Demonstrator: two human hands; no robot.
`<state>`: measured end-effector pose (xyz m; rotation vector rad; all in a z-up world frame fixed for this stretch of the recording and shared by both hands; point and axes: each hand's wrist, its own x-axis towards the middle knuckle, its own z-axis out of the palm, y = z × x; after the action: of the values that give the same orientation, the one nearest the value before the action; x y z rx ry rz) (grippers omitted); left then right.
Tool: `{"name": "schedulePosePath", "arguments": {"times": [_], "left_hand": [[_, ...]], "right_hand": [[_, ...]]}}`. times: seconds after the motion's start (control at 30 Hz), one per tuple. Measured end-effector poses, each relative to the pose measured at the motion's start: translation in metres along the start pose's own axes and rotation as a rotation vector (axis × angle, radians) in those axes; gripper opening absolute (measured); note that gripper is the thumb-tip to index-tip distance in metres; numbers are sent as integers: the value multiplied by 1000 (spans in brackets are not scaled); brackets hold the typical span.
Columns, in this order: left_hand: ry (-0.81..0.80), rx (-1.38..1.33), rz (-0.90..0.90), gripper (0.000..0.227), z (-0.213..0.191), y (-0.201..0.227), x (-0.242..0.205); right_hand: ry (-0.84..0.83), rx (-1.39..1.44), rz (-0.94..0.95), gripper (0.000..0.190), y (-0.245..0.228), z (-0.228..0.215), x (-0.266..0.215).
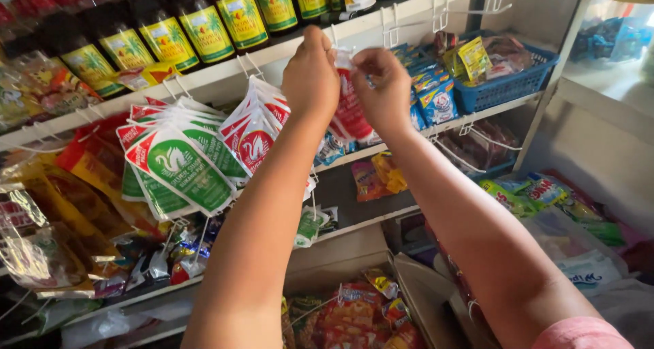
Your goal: The person repeatedly picks up small red and green sachets from a cardboard box on the floor and hangs them on white wire hooks attached to a shelf. The person handles the sachets one by one, moving between the box and the shelf to fill the display.
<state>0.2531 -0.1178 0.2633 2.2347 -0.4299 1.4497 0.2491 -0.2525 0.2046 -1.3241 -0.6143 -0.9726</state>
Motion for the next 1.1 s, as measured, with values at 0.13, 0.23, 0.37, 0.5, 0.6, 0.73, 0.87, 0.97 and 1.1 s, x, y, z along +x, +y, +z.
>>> {"name": "schedulePosePath", "arguments": {"times": [0.13,0.23,0.37,0.5,0.6,0.73,0.87,0.97,1.1], "left_hand": [[-103,192,41,22,22,-19,7],[-185,371,54,23,23,-15,4],[-214,471,68,18,3,6,-16],[-166,449,186,16,-39,31,-60],[-159,312,308,20,-100,60,-107],[-248,3,378,22,-171,79,-175],[-508,-264,279,22,-172,44,-273],[-703,-346,24,14,-145,7,-351],[-1085,-120,-384,31,-90,-64,-484]], "right_hand": [[-170,-627,-236,54,-1,3,-25],[-318,-781,-117,71,34,9,-28],[-418,-783,-81,91,28,4,-31],[-272,-732,-166,73,22,-11,-73],[-231,-530,-127,55,-27,-25,-114],[-221,-502,-160,37,-83,-35,-170],[-311,-434,-5,32,-59,-58,-258],[-251,-381,249,33,-46,-59,-321],[-343,-367,639,32,-15,-59,-408]]}}
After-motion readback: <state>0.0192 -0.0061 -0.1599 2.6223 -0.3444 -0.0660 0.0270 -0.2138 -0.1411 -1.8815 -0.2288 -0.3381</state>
